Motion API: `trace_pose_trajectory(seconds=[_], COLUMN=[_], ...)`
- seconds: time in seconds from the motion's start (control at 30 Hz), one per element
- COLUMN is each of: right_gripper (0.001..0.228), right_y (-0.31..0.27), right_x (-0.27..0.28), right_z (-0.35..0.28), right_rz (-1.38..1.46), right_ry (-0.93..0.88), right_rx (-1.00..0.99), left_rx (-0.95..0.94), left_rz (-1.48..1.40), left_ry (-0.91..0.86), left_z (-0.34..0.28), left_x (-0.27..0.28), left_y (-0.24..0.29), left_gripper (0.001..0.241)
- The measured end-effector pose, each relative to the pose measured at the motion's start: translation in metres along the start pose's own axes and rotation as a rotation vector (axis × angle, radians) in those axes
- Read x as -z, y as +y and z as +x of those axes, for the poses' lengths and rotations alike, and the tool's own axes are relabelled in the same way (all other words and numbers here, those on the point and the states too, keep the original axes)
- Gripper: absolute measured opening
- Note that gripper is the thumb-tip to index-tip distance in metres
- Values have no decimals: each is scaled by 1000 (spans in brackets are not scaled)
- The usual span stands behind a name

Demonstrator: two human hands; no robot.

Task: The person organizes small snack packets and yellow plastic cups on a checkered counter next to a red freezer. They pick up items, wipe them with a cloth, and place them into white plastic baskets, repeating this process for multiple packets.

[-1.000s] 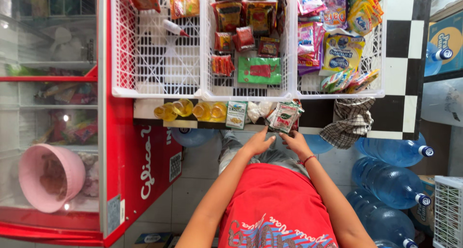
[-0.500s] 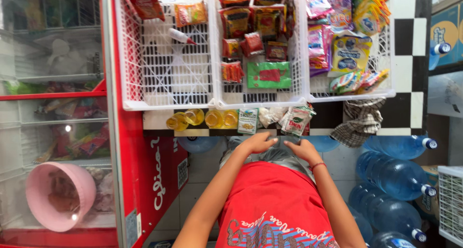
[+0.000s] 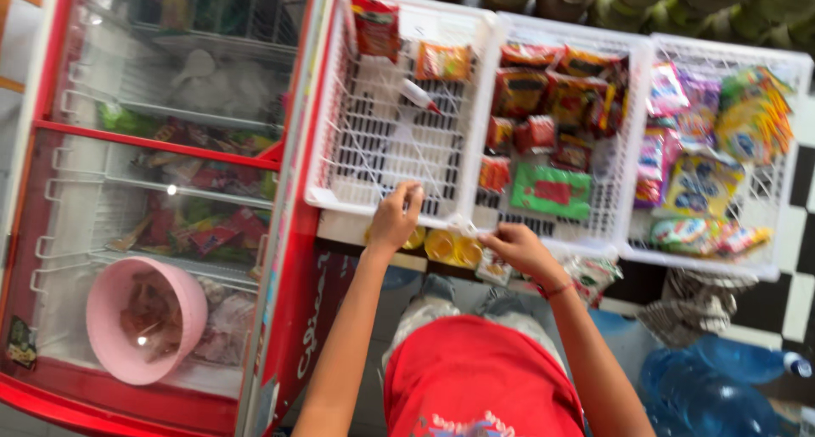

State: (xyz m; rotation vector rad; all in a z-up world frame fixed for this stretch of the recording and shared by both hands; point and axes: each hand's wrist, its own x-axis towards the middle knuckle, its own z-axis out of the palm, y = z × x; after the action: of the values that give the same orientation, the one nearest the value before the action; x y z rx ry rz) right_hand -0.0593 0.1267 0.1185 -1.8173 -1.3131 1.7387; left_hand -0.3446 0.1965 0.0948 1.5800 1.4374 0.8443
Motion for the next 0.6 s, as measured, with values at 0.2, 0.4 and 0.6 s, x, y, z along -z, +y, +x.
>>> trace_pose_trajectory(seconds=[0.2,0.4,0.6], right_gripper=[36,43,62], right_y=[-94,-117,-121], right_x=[-27,-23,11], right_z=[146,284,367], right_rz=[-234,-553,-1034], right_ry=[162,361,653], right_rx=[445,552,731], left_rx=[-45,60,79], left_rz=[356,367,330], left_ry=[210,216,205], left_z=[55,53,54], left_x=[17,15,15], left_y=[-21,-28,-24], left_gripper=[58,59,51])
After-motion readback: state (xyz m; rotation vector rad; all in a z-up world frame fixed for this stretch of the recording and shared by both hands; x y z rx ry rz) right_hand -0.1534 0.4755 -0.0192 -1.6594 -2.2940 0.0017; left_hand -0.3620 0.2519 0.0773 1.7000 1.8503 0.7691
